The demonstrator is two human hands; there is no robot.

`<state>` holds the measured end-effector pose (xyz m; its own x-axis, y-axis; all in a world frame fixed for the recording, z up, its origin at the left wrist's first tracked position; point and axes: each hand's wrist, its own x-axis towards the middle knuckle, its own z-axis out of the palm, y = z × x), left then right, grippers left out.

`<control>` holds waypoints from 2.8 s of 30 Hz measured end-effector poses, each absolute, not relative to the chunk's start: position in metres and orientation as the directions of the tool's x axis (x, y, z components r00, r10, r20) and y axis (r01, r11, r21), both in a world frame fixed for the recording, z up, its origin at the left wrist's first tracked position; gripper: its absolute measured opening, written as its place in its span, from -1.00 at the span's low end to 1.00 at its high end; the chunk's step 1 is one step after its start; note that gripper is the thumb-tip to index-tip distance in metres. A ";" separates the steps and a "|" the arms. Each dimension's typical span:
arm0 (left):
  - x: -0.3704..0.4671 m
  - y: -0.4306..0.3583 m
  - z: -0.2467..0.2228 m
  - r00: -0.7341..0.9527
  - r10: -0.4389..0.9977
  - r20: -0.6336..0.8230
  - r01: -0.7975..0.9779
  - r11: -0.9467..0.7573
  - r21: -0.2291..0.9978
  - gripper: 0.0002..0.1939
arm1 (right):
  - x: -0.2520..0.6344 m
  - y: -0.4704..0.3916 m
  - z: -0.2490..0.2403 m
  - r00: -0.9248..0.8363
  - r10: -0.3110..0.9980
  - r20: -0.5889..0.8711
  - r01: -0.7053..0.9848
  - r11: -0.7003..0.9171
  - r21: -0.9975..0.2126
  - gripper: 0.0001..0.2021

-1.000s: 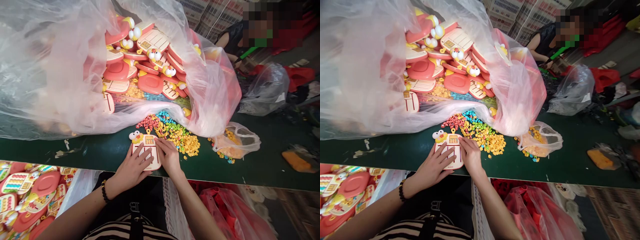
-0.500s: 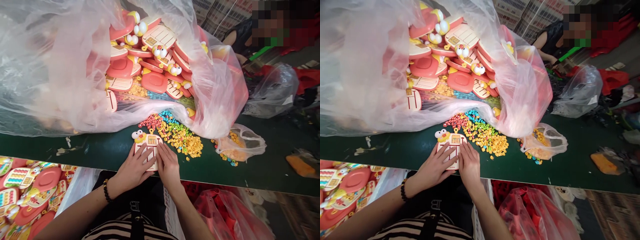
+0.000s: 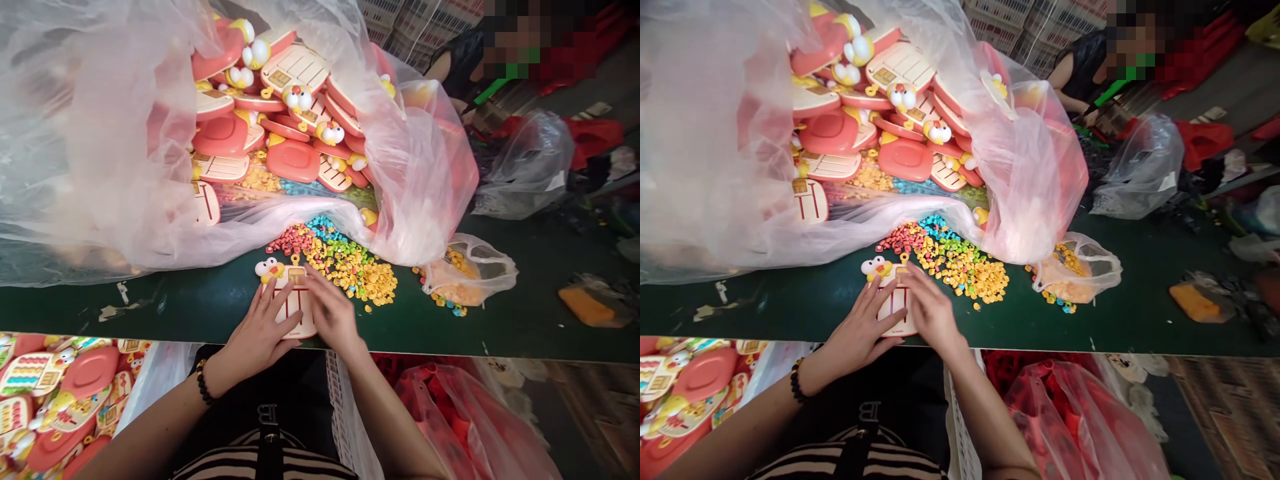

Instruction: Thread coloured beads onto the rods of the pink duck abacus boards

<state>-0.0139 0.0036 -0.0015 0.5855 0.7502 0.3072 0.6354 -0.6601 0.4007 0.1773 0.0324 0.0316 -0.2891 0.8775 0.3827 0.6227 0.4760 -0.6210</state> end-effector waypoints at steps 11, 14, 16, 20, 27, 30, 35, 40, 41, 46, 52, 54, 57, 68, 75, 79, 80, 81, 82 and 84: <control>-0.016 0.004 0.001 0.609 0.743 0.276 0.638 -0.666 0.386 -0.57 | 0.269 0.081 0.025 -0.159 0.947 0.279 0.969 0.203 -0.139 -0.79; -0.019 0.003 0.003 0.617 0.730 0.294 0.630 -0.682 0.371 -0.53 | 0.267 0.090 0.023 -0.177 0.948 0.265 0.978 0.199 -0.059 -0.80; -0.018 0.005 0.008 0.627 0.705 0.332 0.627 -0.709 0.323 -0.50 | 0.266 0.094 0.023 -0.178 0.946 0.271 0.981 0.193 -0.029 -0.79; -0.003 0.017 0.018 0.687 0.646 0.333 0.608 -0.762 0.224 -0.36 | 0.258 0.088 0.026 -0.085 0.911 0.403 0.979 0.152 -0.139 -0.73; 0.024 0.031 0.014 0.688 0.695 0.210 0.663 -0.719 0.207 -0.20 | 0.203 0.068 0.031 0.025 0.955 0.297 0.722 0.188 -0.666 -0.76; 0.026 0.029 0.012 0.693 0.695 0.191 0.674 -0.719 0.170 -0.15 | 0.184 0.071 0.026 -0.001 0.968 0.251 0.632 0.195 -0.750 -0.83; 0.027 0.026 0.011 0.691 0.703 0.167 0.688 -0.711 0.147 -0.09 | 0.175 0.075 0.016 -0.021 0.949 0.315 0.577 0.269 -0.771 -0.80; 0.027 0.025 0.011 0.682 0.713 0.165 0.700 -0.701 0.138 -0.09 | 0.177 0.075 0.013 -0.049 0.942 0.331 0.568 0.299 -0.767 -0.77; 0.028 0.025 0.011 0.668 0.727 0.160 0.714 -0.686 0.136 -0.09 | 0.177 0.075 0.012 -0.044 0.943 0.331 0.570 0.296 -0.766 -0.77; 0.031 0.024 0.014 0.624 0.766 0.153 0.755 -0.642 0.134 -0.09 | 0.177 0.079 0.008 -0.047 0.933 0.356 0.557 0.320 -0.766 -0.79; 0.033 0.015 0.016 0.469 0.844 0.261 0.852 -0.510 0.118 -0.05 | 0.175 0.077 0.008 -0.099 0.908 0.407 0.564 0.388 -0.729 -0.79; 0.029 0.009 0.012 0.400 0.865 0.304 0.877 -0.458 0.146 -0.06 | 0.175 0.075 0.008 -0.127 0.895 0.428 0.573 0.418 -0.705 -0.79; 0.016 -0.001 0.002 0.351 0.862 0.366 0.877 -0.439 0.194 -0.07 | 0.175 0.073 0.007 -0.141 0.889 0.435 0.570 0.433 -0.699 -0.81; -0.008 -0.006 -0.008 0.366 0.824 0.432 0.808 -0.512 0.292 -0.08 | 0.161 0.072 -0.002 -0.339 0.822 0.457 0.674 0.551 -0.492 -0.72; -0.011 -0.006 -0.015 0.360 0.817 0.451 0.782 -0.528 0.332 -0.06 | 0.164 0.034 0.011 -0.415 0.829 0.375 0.798 0.530 -0.286 -0.70; -0.016 -0.006 -0.015 0.336 0.823 0.458 0.777 -0.517 0.360 0.04 | 0.160 0.012 0.007 -0.396 0.844 0.362 0.838 0.494 -0.232 -0.64; -0.019 -0.006 -0.014 0.355 0.821 0.447 0.769 -0.529 0.360 0.03 | 0.160 0.009 0.004 -0.392 0.848 0.356 0.846 0.484 -0.222 -0.62; -0.023 -0.007 -0.014 0.377 0.818 0.434 0.758 -0.542 0.363 0.00 | 0.160 0.007 0.002 -0.389 0.853 0.348 0.853 0.476 -0.215 -0.60; -0.026 -0.008 -0.013 0.390 0.817 0.425 0.747 -0.550 0.372 -0.04 | 0.160 0.006 0.000 -0.387 0.858 0.337 0.858 0.469 -0.211 -0.59; -0.032 -0.010 -0.011 0.375 0.829 0.415 0.734 -0.539 0.414 -0.10 | 0.159 0.006 -0.001 -0.376 0.870 0.319 0.865 0.453 -0.217 -0.57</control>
